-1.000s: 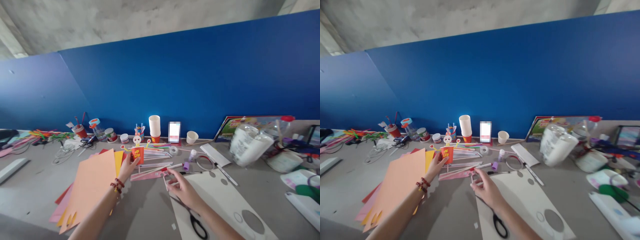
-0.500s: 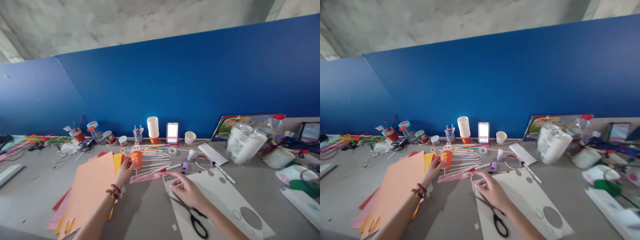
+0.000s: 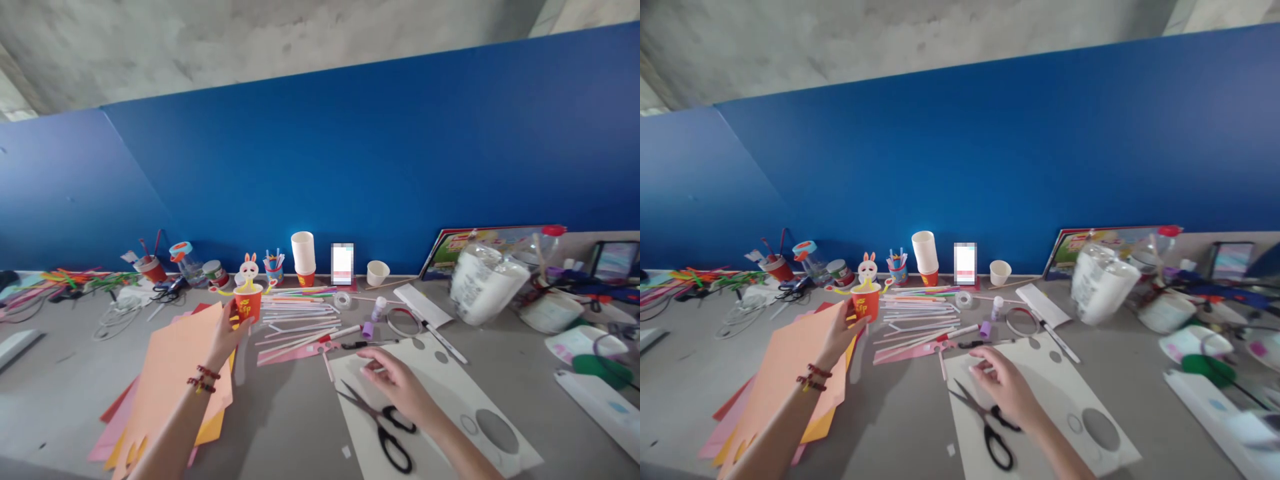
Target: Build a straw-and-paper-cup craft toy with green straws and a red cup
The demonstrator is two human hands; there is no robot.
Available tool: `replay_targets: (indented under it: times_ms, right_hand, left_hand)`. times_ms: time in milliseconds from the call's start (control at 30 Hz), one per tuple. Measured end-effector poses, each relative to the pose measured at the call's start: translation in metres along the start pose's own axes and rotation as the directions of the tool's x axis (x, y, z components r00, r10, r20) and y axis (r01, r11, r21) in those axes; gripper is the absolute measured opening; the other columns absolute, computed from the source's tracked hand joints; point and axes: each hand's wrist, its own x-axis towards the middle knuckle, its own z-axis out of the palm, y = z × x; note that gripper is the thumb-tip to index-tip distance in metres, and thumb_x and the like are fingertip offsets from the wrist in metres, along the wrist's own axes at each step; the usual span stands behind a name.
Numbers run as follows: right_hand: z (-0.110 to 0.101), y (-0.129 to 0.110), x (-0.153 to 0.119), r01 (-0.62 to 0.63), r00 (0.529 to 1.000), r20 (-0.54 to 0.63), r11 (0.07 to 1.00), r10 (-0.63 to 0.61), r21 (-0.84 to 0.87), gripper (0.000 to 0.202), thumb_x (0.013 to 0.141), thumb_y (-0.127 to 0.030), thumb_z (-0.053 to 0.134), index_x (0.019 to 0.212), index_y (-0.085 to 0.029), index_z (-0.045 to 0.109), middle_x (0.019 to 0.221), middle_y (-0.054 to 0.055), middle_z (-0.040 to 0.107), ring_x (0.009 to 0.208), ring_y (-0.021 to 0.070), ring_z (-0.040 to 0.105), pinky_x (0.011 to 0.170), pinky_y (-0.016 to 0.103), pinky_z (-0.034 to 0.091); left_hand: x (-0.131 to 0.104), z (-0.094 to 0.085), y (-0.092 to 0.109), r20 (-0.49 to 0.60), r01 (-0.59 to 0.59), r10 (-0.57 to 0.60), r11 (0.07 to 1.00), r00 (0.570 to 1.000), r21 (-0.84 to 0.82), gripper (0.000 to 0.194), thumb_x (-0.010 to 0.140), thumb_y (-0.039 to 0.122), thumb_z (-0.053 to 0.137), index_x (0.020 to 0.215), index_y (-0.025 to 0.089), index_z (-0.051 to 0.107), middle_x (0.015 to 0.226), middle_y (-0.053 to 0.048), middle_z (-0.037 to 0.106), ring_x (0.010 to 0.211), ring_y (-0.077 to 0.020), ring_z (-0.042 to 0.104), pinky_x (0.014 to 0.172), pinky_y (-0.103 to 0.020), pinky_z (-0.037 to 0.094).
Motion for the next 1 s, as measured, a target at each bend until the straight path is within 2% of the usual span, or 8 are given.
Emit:
replay_targets:
  times_ms: [100,200,333,433,567,833,1000]
  right_hand:
    - [0.002,-0.007,0.002,0.006,1.000,-0.003,1.000,-0.006,-0.001,0.031,0.089,-0.047,0.058,0.110,-0.025,0.067,0.116,0.008,0.068,0.095,0.0227,0.067,0.078,0.032,0.058]
    - [0.004,-0.010,0.002,0.006,1.000,0.008,1.000,-0.006,-0.008,0.032,0.091,-0.047,0.056,0.112,-0.025,0.066,0.119,0.008,0.067,0.096,0.0219,0.067,0.079,0.031,0.057]
    - [0.004,-0.003,0.000,0.007,1.000,0.026,1.000,-0.008,0.019,0.034,0.091,-0.048,0.055,0.112,-0.024,0.065,0.119,0.009,0.066,0.096,0.0219,0.066,0.079,0.031,0.057]
    - [0.002,0.003,0.000,-0.001,1.000,0.023,1.000,0.000,0.020,0.034,0.092,-0.049,0.055,0.112,-0.024,0.065,0.120,0.009,0.065,0.097,0.0223,0.066,0.080,0.032,0.057]
    - [0.003,0.003,0.002,-0.006,1.000,0.018,1.000,0.006,0.003,0.034,0.092,-0.049,0.055,0.112,-0.024,0.065,0.121,0.009,0.065,0.098,0.0225,0.065,0.081,0.033,0.056]
    - [0.007,0.005,0.003,-0.010,0.999,0.036,0.999,0.009,0.037,0.034,0.091,-0.048,0.056,0.112,-0.023,0.065,0.120,0.009,0.065,0.097,0.0221,0.065,0.080,0.032,0.056]
    - [0.005,0.003,0.001,-0.015,0.999,0.034,1.000,0.014,0.027,0.033,0.092,-0.047,0.055,0.113,-0.023,0.064,0.119,0.009,0.065,0.098,0.0220,0.065,0.081,0.032,0.056]
  left_hand:
    - [0.013,0.007,-0.003,-0.009,-0.029,0.029,1.000,1.000,-0.007,0.072,0.072,0.044,0.072,0.132,0.019,0.043,0.125,-0.013,0.060,0.111,-0.0258,0.063,0.091,-0.039,0.054]
    - [0.022,0.021,-0.017,0.001,-0.019,0.019,1.000,1.000,-0.007,0.071,0.069,0.040,0.073,0.130,0.018,0.045,0.125,-0.013,0.061,0.108,-0.0253,0.065,0.092,-0.041,0.054]
    - [0.027,0.032,-0.038,0.013,0.013,-0.014,1.000,1.000,0.011,0.066,0.067,0.036,0.074,0.126,0.017,0.050,0.119,-0.013,0.065,0.107,-0.0276,0.065,0.094,-0.045,0.053]
    - [0.030,0.034,-0.045,-0.003,0.013,-0.013,1.000,1.000,0.025,0.062,0.067,0.036,0.074,0.122,0.017,0.054,0.120,-0.013,0.065,0.109,-0.0287,0.065,0.095,-0.046,0.052]
    - [0.032,0.036,-0.047,-0.020,0.004,-0.003,1.000,1.000,0.027,0.061,0.069,0.038,0.073,0.123,0.018,0.054,0.121,-0.013,0.065,0.108,-0.0282,0.065,0.095,-0.045,0.052]
    - [0.023,0.043,-0.042,-0.047,0.014,-0.015,1.000,0.999,-0.012,0.073,0.076,0.041,0.070,0.138,0.022,0.039,0.115,-0.011,0.066,0.100,-0.0237,0.069,0.089,-0.043,0.056]
    - [0.022,0.041,-0.036,-0.069,0.033,-0.033,0.999,0.997,-0.007,0.074,0.074,0.046,0.074,0.136,0.021,0.043,0.115,-0.011,0.067,0.105,-0.0253,0.068,0.093,-0.044,0.054]
